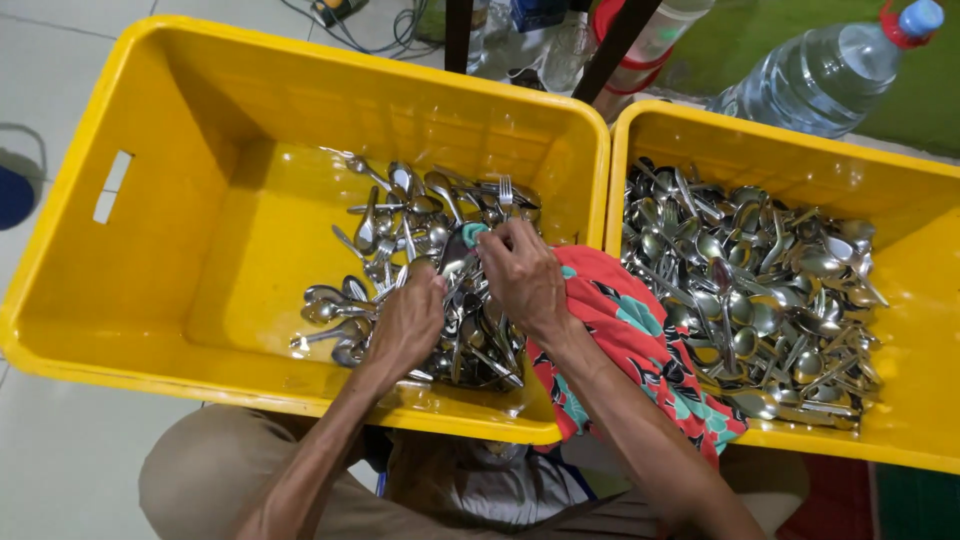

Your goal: The person wipes spoons and forks with a cloth and moves them from one bin to another.

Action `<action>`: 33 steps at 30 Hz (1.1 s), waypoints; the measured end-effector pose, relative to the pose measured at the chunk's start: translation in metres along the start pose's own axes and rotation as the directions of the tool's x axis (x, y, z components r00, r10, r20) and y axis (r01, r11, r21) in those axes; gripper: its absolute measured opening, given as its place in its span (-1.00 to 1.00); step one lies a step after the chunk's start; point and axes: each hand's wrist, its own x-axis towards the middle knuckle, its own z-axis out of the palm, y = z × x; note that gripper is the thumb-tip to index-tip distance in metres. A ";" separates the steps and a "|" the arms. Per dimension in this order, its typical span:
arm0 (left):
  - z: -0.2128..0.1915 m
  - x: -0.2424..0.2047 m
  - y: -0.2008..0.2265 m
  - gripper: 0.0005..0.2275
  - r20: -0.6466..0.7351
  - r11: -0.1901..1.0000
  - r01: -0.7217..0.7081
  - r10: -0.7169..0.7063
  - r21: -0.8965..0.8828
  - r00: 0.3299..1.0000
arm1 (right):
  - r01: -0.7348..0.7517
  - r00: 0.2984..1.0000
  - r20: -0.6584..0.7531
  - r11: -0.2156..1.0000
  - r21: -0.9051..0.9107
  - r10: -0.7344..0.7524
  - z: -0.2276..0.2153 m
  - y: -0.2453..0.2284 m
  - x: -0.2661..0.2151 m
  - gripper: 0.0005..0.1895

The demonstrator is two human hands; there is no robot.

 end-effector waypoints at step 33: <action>0.016 -0.002 0.004 -0.64 -0.134 0.995 -0.081 0.074 -0.053 0.988 | -0.077 0.987 0.140 0.997 0.016 0.074 0.020 0.007 -0.005 -0.93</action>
